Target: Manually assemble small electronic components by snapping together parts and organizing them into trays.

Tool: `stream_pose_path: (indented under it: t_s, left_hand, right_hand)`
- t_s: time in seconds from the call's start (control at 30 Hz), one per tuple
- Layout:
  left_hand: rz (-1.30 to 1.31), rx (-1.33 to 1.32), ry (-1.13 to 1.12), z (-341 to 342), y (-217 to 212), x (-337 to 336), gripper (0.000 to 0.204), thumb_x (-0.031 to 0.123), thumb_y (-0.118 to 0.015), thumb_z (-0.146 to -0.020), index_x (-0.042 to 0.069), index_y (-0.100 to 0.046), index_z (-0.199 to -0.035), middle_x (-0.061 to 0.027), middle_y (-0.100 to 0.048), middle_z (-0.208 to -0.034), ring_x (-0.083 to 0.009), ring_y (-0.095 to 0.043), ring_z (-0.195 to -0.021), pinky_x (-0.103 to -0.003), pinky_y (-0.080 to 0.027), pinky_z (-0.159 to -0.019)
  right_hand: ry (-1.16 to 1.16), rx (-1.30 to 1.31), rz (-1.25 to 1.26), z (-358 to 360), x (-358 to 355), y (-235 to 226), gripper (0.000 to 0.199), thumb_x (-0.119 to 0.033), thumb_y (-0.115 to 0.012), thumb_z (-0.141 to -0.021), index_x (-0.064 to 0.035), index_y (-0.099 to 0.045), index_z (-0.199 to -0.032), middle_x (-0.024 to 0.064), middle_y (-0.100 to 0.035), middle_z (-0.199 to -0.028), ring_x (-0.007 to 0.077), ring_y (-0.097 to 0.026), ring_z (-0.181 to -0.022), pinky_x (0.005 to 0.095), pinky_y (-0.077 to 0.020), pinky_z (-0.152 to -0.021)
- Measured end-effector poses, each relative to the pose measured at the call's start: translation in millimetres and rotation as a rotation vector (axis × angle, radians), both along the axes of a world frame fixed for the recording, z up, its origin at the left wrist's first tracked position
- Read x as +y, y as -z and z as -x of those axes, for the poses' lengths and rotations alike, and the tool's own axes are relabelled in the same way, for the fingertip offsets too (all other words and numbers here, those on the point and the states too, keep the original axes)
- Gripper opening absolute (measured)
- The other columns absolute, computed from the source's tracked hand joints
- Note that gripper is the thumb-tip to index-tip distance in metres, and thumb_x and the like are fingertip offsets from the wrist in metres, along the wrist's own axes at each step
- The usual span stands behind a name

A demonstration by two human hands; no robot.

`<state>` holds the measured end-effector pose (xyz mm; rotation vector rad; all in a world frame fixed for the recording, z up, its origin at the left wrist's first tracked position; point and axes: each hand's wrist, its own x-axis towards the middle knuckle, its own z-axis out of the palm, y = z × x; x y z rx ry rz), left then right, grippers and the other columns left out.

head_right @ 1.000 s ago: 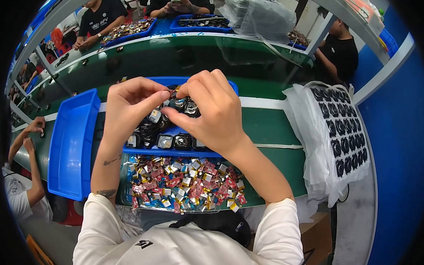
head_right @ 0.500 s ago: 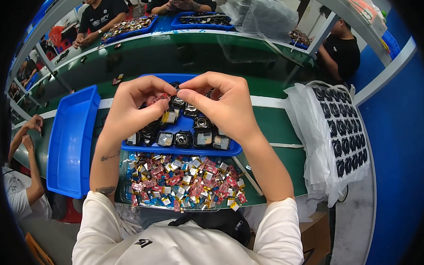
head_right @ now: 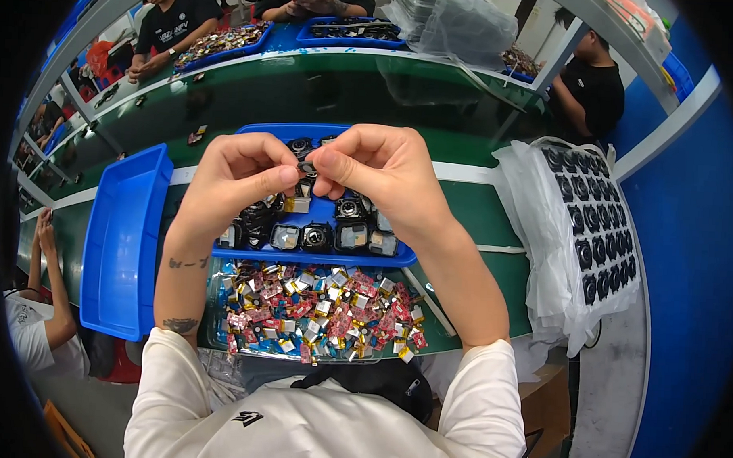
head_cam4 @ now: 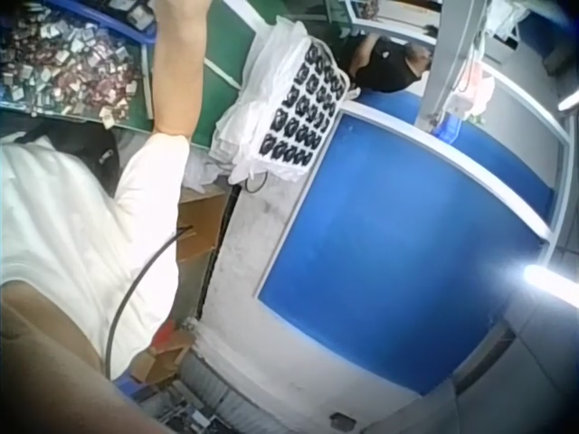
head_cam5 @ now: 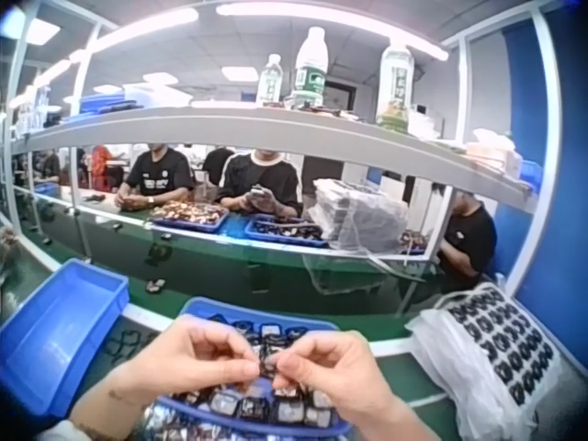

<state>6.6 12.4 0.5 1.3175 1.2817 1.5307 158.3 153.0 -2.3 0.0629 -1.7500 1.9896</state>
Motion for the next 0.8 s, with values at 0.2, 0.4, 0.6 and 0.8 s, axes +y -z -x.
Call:
stream_pose_path:
  t_s: [0.2, 0.4, 0.6, 0.8]
  left_hand:
    - [-0.009, 0.006, -0.004, -0.2, 2.7, 0.5, 0.011, 0.010, -0.068, -0.082, 0.000, -0.064, -0.084, -0.0027, -0.063, -0.077, -0.0079, -0.059, -0.071, -0.021, -0.047, -0.065]
    - [-0.058, 0.052, 0.025, 0.3, 4.1, 0.9, 0.012, 0.010, -0.067, -0.083, -0.002, -0.065, -0.087, -0.0016, -0.063, -0.078, -0.0050, -0.056, -0.069, -0.018, -0.045, -0.062]
    - [-0.128, 0.075, 0.020, 8.5, -6.7, -4.7, 0.013, 0.010, -0.067, -0.083, -0.002, -0.065, -0.086, -0.0018, -0.063, -0.079, -0.0063, -0.057, -0.074, -0.021, -0.047, -0.067]
    - [-0.101, 0.082, -0.096, 15.6, -9.8, -9.6, 0.013, 0.013, -0.068, -0.081, 0.002, -0.063, -0.081, -0.0005, -0.060, -0.079, -0.0052, -0.053, -0.069, -0.019, -0.042, -0.064]
  right_hand:
    - [-0.088, -0.084, 0.056, 0.2, 1.5, 3.2, 0.020, -0.019, -0.065, -0.086, 0.0010, -0.065, -0.086, 0.0068, -0.065, -0.074, 0.0095, -0.061, -0.065, 0.0202, -0.0484, -0.060]
    - [-0.012, -0.118, -0.016, 1.9, -1.9, 0.2, 0.015, -0.016, -0.063, -0.087, -0.0017, -0.061, -0.084, 0.0027, -0.062, -0.072, 0.0070, -0.059, -0.063, 0.0185, -0.0449, -0.057]
    - [0.063, -0.068, -0.265, 4.5, 6.3, 5.0, 0.012, -0.013, -0.065, -0.084, -0.0017, -0.063, -0.083, 0.0024, -0.063, -0.076, 0.0072, -0.059, -0.069, 0.0197, -0.0450, -0.060]
    - [-0.340, -0.451, -0.904, 9.9, 1.9, 4.2, 0.039, -0.014, -0.068, -0.070, -0.0094, -0.064, -0.109, 0.0079, -0.066, -0.087, 0.0193, -0.064, -0.079, 0.0328, -0.0502, -0.066]
